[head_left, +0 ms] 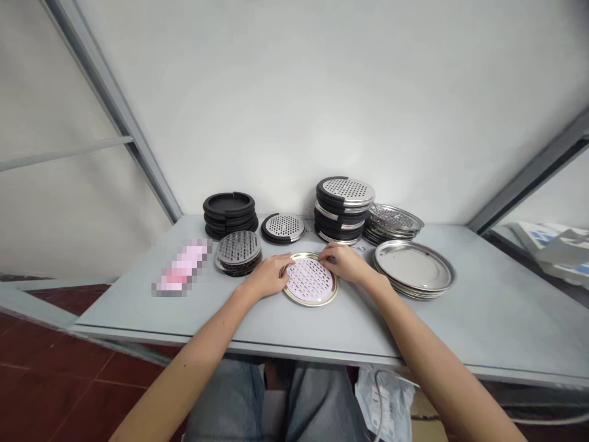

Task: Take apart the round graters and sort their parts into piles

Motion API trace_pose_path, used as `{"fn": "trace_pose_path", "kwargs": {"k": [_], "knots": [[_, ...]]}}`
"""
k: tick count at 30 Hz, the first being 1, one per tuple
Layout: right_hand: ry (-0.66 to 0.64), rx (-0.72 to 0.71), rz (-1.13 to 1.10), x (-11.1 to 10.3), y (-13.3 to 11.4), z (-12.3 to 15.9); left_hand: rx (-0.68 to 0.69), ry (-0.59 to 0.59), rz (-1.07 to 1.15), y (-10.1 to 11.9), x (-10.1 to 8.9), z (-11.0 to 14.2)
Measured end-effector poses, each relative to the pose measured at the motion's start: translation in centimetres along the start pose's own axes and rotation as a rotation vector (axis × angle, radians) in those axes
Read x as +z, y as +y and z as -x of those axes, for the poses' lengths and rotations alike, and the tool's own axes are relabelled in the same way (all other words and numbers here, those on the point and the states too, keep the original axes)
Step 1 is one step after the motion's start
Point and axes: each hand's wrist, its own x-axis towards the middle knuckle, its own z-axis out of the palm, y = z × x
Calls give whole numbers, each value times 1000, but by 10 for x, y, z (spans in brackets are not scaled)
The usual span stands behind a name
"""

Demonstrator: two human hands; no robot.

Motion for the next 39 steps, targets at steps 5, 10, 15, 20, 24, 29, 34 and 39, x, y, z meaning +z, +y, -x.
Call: {"fn": "trace_pose_path", "kwargs": {"k": [5, 10, 15, 20, 24, 29, 34, 39], "knots": [[-1, -11, -6, 1, 1, 0, -12, -21, -24, 3, -1, 1], [1, -19, -15, 2, 2, -1, -37, -41, -35, 9, -4, 1], [0, 0, -15, 2, 2, -2, -106, -79, -118, 10, -5, 0], [7, 3, -20, 3, 3, -2, -85, -77, -107, 11, -5, 0], [8, -4, -24, 3, 3, -2, -56, -55, -68, 10, -4, 1], [3, 3, -19, 3, 3, -2, -32, -46, -19, 9, -4, 1], [7, 0, -37, 4, 6, -2, 9, -28, 87, 10, -6, 2], [-1, 7, -56, 5, 7, -2, 0, -16, 163, 5, -3, 2]]}}
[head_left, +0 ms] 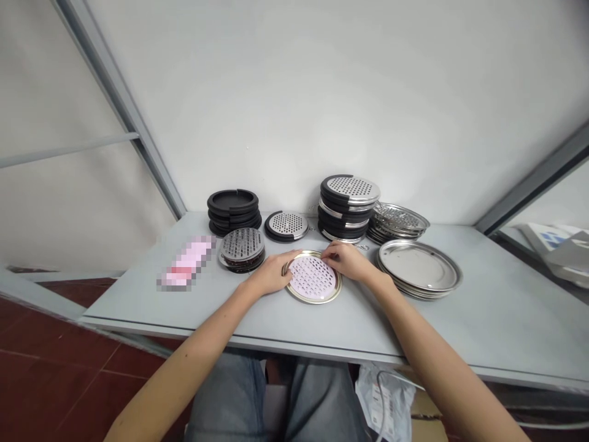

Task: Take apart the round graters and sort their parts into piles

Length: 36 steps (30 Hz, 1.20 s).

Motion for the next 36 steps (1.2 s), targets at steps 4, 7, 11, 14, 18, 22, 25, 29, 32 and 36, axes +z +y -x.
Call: {"fn": "trace_pose_path", "kwargs": {"k": [4, 7, 11, 14, 18, 22, 25, 29, 32, 36], "knots": [[-5, 21, 15, -1, -2, -1, 38, 30, 21, -2, 3, -2], [6, 12, 9, -2, -3, -1, 39, 39, 27, -1, 4, -3], [19, -6, 4, -2, -3, -1, -11, 33, 4, 0, 6, -3], [26, -6, 7, -2, -2, -1, -41, 29, -13, 0, 6, -3], [21, 2, 0, -2, -3, -1, -47, 44, -45, 0, 8, -3], [19, 14, -10, -3, -6, -1, -55, 67, -43, 0, 10, -4], [14, 17, -17, -3, -7, 0, -62, 63, -41, -1, 11, -4], [11, 18, -23, -4, -6, 0, -68, 58, -71, -2, 13, -3], [16, 15, -30, -2, -5, 0, -76, 51, -103, -3, 14, -3], [15, -3, -37, -1, -3, -1, -91, 52, -133, -3, 15, -5]]}}
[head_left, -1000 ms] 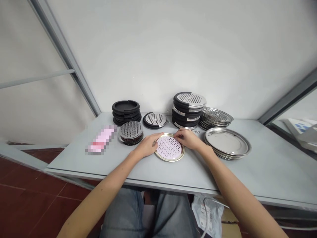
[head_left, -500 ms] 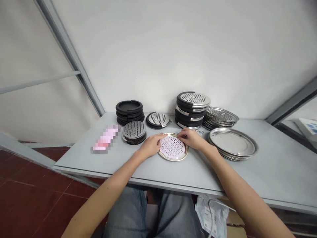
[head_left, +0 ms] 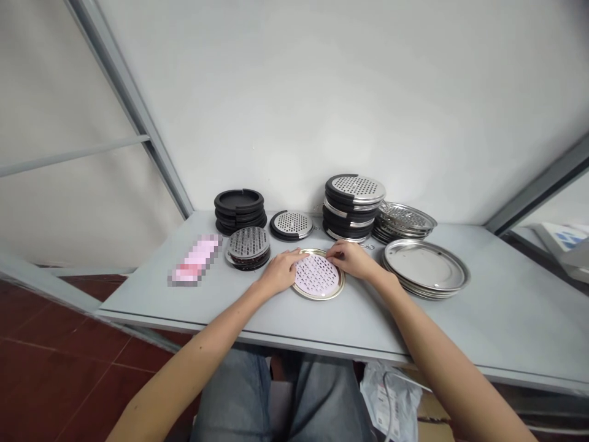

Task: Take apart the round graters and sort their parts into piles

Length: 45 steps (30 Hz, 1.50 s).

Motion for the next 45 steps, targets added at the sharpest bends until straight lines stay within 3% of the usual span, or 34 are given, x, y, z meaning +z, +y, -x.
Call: {"fn": "trace_pose_path", "kwargs": {"k": [11, 15, 20, 30, 45], "knots": [[11, 1, -11, -3, -7, 0, -80, 19, 43, 3, -4, 3], [80, -11, -79, -2, -17, -1, -8, -11, 105, 2, -5, 3], [2, -45, -123, 1, -22, -3, 40, -16, 132, 3, -5, 3], [1, -27, -122, 7, -26, -7, 46, -32, 115, -2, -2, 2], [13, -67, 70, 7, -37, -5, 93, -20, 121, 2, -3, 2]]}}
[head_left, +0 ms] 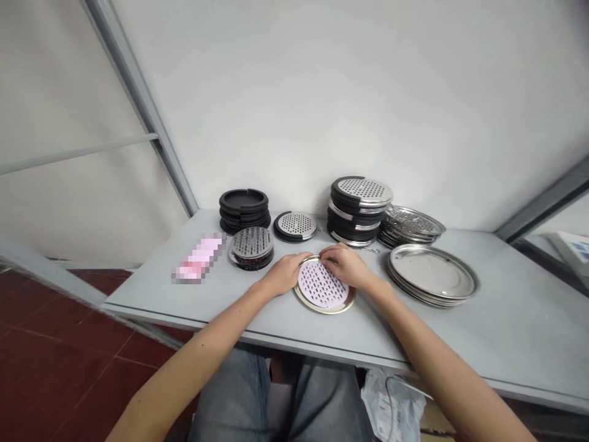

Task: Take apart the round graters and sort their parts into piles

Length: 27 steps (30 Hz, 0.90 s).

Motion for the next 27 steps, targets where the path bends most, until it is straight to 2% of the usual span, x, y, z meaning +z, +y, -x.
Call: {"fn": "trace_pose_path", "kwargs": {"k": [7, 19, 27], "knots": [[-27, 51, -1, 2, -1, 1, -21, -7, -17, 3, -1, 2], [7, -9, -43, 7, 5, 3, -49, -1, -5, 1, 0, 3], [9, 16, -9, 7, 6, 5, -3, 7, 3, 4, -3, 2]]}}
